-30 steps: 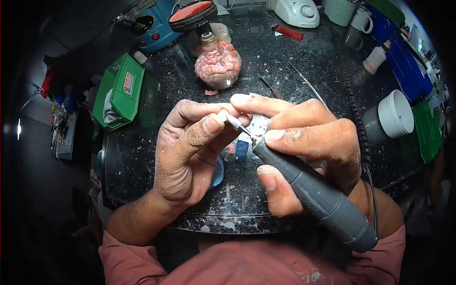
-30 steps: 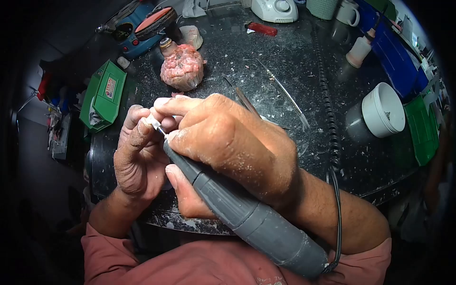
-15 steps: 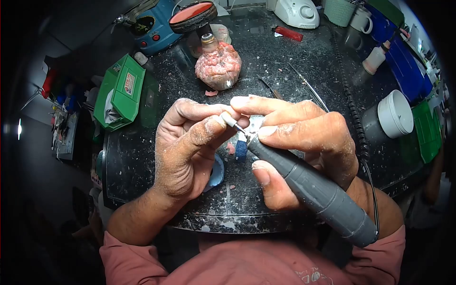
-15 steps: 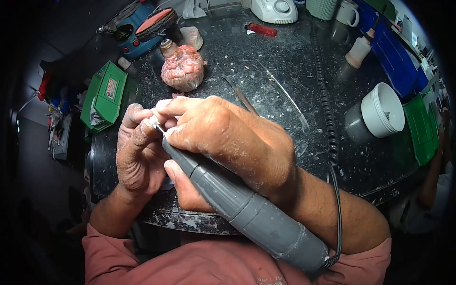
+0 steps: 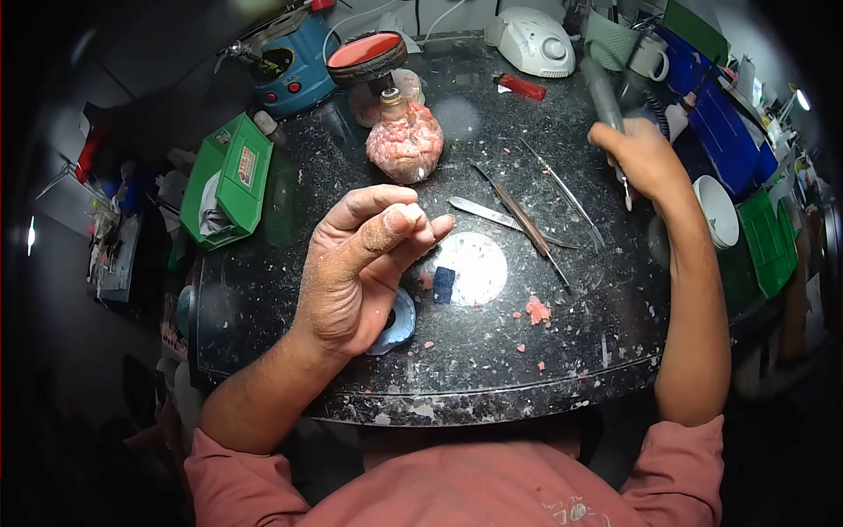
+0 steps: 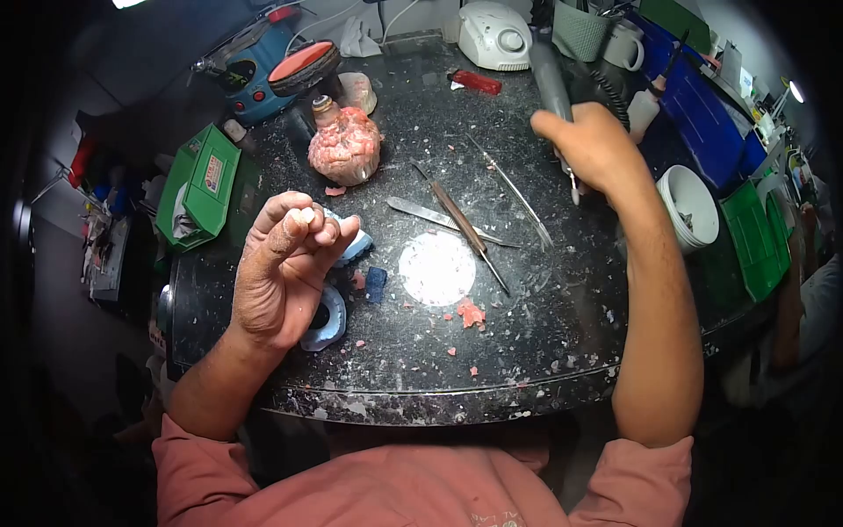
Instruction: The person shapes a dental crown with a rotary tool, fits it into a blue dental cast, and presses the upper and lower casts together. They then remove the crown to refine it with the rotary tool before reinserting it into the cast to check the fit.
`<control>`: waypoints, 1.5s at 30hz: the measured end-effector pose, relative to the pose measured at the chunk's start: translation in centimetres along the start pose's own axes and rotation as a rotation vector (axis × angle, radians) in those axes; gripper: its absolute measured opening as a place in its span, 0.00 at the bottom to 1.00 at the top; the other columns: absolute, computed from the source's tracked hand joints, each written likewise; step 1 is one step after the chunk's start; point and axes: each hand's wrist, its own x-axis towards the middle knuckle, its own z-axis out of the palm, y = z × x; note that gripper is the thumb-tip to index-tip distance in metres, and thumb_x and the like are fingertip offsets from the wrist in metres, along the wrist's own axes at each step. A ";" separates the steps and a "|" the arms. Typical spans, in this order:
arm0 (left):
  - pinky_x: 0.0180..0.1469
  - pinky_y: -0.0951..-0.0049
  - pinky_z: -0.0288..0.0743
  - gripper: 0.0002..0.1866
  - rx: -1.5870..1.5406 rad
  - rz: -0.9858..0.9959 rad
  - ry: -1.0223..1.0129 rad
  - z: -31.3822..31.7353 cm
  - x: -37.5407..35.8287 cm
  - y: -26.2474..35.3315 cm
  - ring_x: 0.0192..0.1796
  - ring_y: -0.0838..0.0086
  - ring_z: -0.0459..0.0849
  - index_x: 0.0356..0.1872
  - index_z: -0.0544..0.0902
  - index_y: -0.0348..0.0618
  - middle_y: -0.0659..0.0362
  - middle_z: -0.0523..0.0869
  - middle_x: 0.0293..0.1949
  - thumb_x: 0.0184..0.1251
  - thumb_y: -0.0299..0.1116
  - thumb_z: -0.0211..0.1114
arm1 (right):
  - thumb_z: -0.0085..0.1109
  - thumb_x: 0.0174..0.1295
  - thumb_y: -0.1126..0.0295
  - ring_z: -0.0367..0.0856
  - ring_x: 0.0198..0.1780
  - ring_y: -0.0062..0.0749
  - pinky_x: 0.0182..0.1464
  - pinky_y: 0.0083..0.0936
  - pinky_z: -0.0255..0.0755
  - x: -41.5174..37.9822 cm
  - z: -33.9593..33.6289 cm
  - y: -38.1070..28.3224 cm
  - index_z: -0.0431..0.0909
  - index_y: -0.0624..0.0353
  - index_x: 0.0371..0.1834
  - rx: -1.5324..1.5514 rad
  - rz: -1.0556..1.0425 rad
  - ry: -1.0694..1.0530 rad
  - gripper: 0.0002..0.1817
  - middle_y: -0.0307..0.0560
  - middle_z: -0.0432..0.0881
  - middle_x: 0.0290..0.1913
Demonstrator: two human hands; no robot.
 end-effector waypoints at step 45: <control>0.50 0.75 0.76 0.15 1.271 -0.047 -0.017 -2.0 -4.9 4.5 0.47 0.76 0.83 0.46 0.77 0.36 0.53 0.84 0.46 0.57 0.21 0.67 | 0.63 0.60 0.79 0.82 0.40 0.24 0.46 0.22 0.79 -8.3 7.4 -5.8 0.78 0.65 0.41 0.964 -0.539 -0.466 0.08 0.43 0.82 0.38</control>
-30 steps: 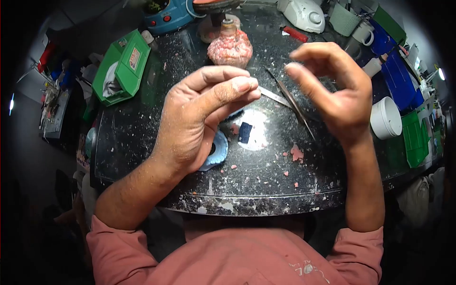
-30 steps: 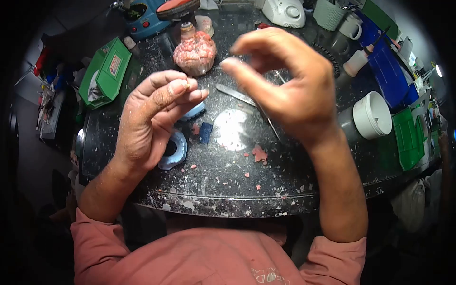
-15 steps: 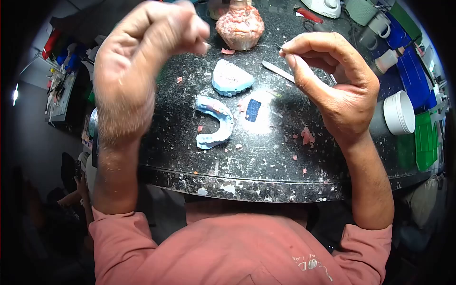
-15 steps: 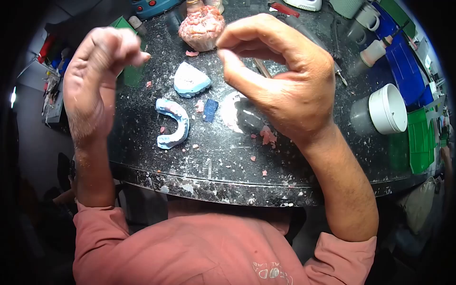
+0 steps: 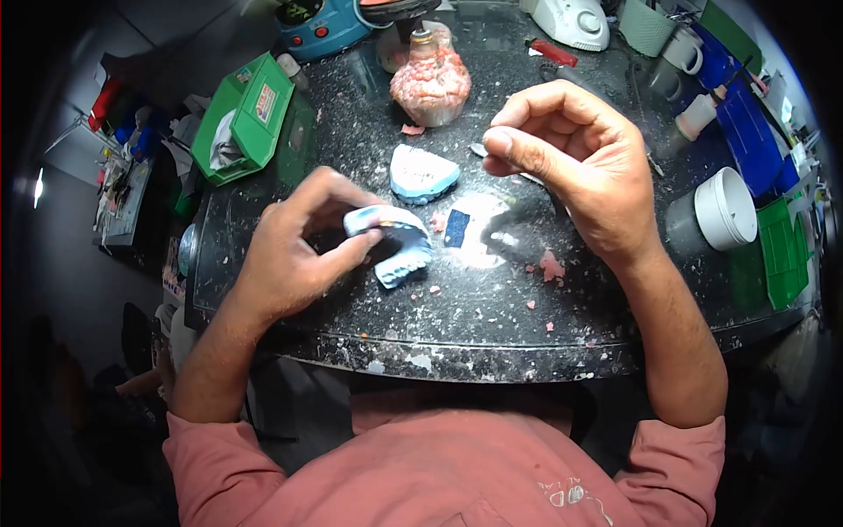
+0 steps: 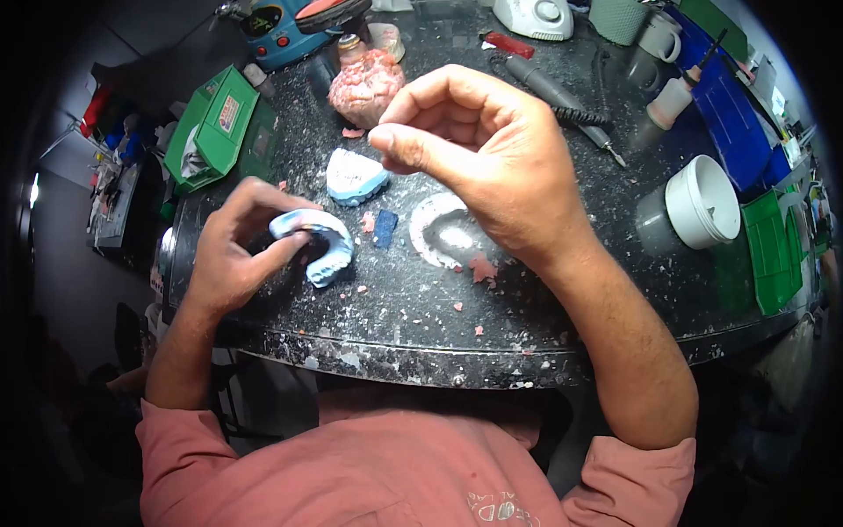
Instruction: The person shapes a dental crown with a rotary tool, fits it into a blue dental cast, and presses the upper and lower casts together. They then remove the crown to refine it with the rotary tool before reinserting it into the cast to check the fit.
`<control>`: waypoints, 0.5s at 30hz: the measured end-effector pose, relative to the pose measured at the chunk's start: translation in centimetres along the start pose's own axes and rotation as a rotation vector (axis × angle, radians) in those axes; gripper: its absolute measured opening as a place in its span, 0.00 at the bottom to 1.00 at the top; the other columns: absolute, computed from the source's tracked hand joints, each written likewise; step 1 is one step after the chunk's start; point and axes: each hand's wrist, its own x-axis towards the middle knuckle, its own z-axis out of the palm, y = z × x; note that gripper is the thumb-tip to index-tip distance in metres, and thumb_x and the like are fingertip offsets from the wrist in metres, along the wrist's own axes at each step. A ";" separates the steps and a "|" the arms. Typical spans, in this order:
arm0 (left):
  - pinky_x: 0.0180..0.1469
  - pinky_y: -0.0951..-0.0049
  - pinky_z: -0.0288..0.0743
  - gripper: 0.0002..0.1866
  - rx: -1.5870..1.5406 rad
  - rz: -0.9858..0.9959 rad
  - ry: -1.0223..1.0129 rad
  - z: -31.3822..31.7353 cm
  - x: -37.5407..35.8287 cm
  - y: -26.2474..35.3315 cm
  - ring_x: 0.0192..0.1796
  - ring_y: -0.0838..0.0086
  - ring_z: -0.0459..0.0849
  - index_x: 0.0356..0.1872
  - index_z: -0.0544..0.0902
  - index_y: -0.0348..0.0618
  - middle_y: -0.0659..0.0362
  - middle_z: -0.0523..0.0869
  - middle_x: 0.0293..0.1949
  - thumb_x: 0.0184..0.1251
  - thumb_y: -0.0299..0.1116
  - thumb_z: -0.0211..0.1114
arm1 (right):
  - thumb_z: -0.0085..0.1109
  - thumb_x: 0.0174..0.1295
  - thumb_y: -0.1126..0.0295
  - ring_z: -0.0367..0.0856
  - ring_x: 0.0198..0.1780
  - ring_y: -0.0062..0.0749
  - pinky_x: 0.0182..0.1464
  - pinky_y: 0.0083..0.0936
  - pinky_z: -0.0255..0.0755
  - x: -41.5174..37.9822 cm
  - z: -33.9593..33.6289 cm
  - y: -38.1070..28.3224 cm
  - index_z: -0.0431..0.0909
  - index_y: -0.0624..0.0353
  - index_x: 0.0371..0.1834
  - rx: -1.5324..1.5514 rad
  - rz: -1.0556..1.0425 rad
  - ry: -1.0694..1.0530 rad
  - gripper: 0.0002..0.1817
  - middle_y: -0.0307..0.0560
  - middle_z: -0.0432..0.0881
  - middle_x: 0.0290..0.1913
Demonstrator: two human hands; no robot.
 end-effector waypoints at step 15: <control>0.21 0.70 0.82 0.27 -1.284 -0.356 -0.321 5.7 4.9 2.7 0.33 0.50 0.84 0.55 0.68 0.32 0.36 0.78 0.45 0.68 0.47 0.44 | 0.59 0.62 0.79 0.85 0.44 0.30 0.51 0.25 0.80 0.2 -0.6 -1.1 0.79 0.68 0.50 0.043 0.049 0.097 0.13 0.51 0.84 0.43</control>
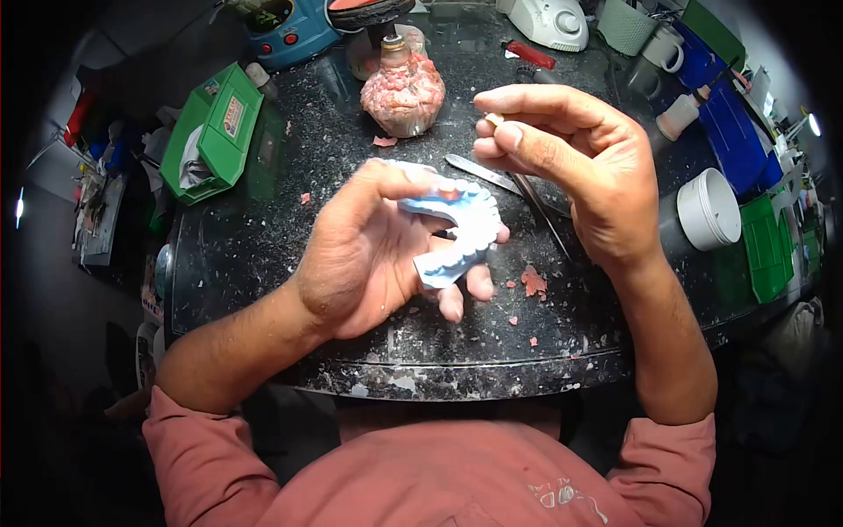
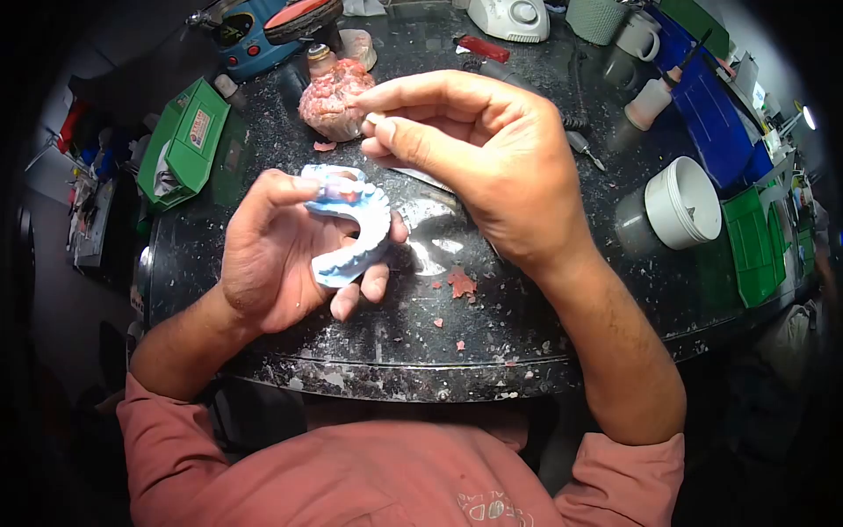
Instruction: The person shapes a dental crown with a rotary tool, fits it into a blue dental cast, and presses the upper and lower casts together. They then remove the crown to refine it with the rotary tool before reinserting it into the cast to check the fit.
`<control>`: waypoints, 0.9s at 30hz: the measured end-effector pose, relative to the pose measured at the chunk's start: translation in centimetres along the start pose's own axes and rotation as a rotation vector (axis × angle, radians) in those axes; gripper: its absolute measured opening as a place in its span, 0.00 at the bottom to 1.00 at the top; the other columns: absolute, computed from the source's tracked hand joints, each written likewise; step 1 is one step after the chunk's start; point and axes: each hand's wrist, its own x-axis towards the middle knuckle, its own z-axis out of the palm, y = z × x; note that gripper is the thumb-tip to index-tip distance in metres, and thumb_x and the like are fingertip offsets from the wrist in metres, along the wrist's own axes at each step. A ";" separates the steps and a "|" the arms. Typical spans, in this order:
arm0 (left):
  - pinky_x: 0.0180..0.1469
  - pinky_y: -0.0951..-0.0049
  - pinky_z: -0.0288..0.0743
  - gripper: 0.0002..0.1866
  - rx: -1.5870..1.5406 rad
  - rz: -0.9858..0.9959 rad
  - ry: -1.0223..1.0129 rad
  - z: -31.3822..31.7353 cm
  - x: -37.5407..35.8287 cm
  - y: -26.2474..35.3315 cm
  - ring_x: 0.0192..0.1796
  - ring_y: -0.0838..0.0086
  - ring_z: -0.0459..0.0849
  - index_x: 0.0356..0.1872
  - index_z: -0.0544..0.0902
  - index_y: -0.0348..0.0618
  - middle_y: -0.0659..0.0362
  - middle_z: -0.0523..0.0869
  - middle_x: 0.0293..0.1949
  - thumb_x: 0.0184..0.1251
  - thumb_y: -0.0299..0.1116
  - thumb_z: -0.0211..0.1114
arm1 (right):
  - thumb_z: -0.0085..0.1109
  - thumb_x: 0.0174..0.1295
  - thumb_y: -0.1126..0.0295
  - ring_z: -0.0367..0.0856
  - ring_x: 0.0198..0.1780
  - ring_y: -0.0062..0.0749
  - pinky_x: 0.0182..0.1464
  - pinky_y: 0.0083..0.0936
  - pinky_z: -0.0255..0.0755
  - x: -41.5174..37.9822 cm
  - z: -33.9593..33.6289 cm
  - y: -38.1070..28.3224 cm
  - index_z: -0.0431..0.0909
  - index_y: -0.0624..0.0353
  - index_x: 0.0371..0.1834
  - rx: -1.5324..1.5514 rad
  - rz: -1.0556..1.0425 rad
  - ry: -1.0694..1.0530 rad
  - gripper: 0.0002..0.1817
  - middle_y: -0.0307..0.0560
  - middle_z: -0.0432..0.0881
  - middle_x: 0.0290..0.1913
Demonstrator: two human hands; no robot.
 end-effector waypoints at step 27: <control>0.57 0.27 0.67 0.33 -0.269 -0.068 -0.006 -0.7 -1.1 -1.7 0.68 0.46 0.66 0.68 0.60 0.36 0.43 0.63 0.68 0.69 0.50 0.37 | 0.68 0.47 0.81 0.83 0.40 0.28 0.47 0.24 0.74 -1.2 1.4 1.7 0.84 0.64 0.35 -0.507 -0.110 -0.140 0.10 0.47 0.85 0.35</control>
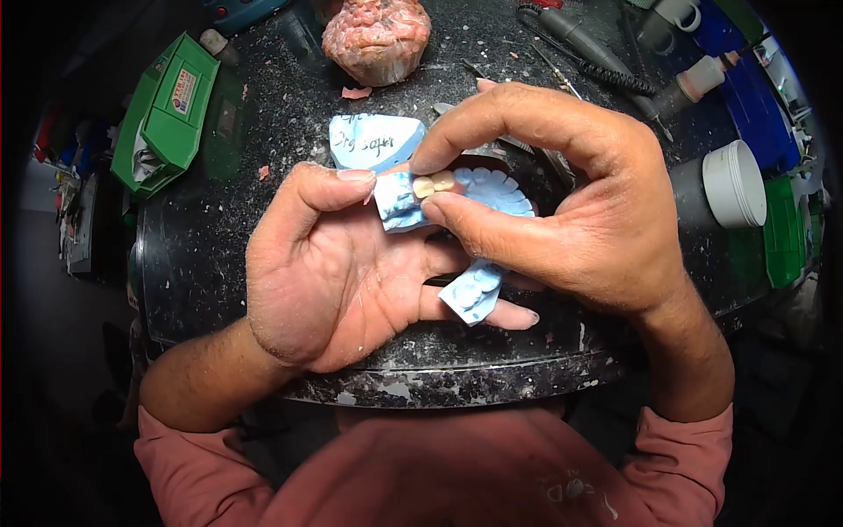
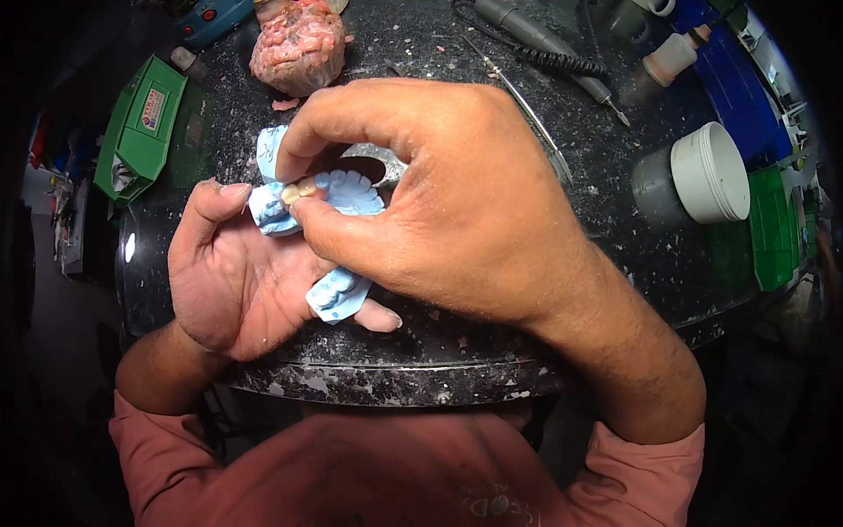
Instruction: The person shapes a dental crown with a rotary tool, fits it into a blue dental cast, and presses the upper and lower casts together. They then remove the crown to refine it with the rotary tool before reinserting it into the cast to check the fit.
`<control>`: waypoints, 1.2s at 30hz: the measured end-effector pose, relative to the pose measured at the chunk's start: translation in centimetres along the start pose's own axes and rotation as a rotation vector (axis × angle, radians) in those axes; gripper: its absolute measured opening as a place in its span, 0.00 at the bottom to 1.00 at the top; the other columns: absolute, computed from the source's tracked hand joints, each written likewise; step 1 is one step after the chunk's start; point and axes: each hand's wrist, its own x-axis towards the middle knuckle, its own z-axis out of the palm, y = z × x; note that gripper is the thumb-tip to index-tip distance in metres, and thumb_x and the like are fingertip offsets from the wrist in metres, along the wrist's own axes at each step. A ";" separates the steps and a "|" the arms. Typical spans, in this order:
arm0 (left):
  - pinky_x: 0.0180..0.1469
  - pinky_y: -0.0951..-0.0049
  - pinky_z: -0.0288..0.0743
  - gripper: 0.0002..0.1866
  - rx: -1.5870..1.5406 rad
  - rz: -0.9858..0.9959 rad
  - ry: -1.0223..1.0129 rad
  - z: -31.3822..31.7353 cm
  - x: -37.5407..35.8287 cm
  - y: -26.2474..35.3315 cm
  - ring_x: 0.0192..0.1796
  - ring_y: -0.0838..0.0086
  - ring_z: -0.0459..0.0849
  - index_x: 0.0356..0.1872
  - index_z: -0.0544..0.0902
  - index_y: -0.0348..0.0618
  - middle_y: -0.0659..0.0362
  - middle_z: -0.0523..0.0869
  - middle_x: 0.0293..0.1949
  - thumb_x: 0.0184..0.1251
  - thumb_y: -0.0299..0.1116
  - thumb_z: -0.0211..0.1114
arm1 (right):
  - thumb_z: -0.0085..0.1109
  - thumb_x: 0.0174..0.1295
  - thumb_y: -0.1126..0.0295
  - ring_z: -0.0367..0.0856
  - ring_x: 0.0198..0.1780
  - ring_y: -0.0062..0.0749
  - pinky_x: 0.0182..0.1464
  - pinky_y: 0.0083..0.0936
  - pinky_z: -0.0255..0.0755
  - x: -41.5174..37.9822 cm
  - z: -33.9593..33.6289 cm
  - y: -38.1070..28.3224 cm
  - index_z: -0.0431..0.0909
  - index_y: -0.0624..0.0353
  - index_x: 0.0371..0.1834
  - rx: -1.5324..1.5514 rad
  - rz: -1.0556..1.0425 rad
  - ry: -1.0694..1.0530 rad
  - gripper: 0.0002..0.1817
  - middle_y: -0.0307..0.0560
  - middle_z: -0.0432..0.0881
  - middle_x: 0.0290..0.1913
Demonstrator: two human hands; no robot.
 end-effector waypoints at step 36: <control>0.52 0.33 0.73 0.33 0.035 0.018 -0.119 -0.4 0.1 -0.2 0.62 0.43 0.71 0.69 0.57 0.33 0.40 0.65 0.65 0.70 0.47 0.34 | 0.66 0.43 0.82 0.84 0.35 0.29 0.46 0.29 0.78 0.2 -0.7 -0.9 0.83 0.62 0.32 -0.285 -0.171 -0.077 0.11 0.45 0.84 0.31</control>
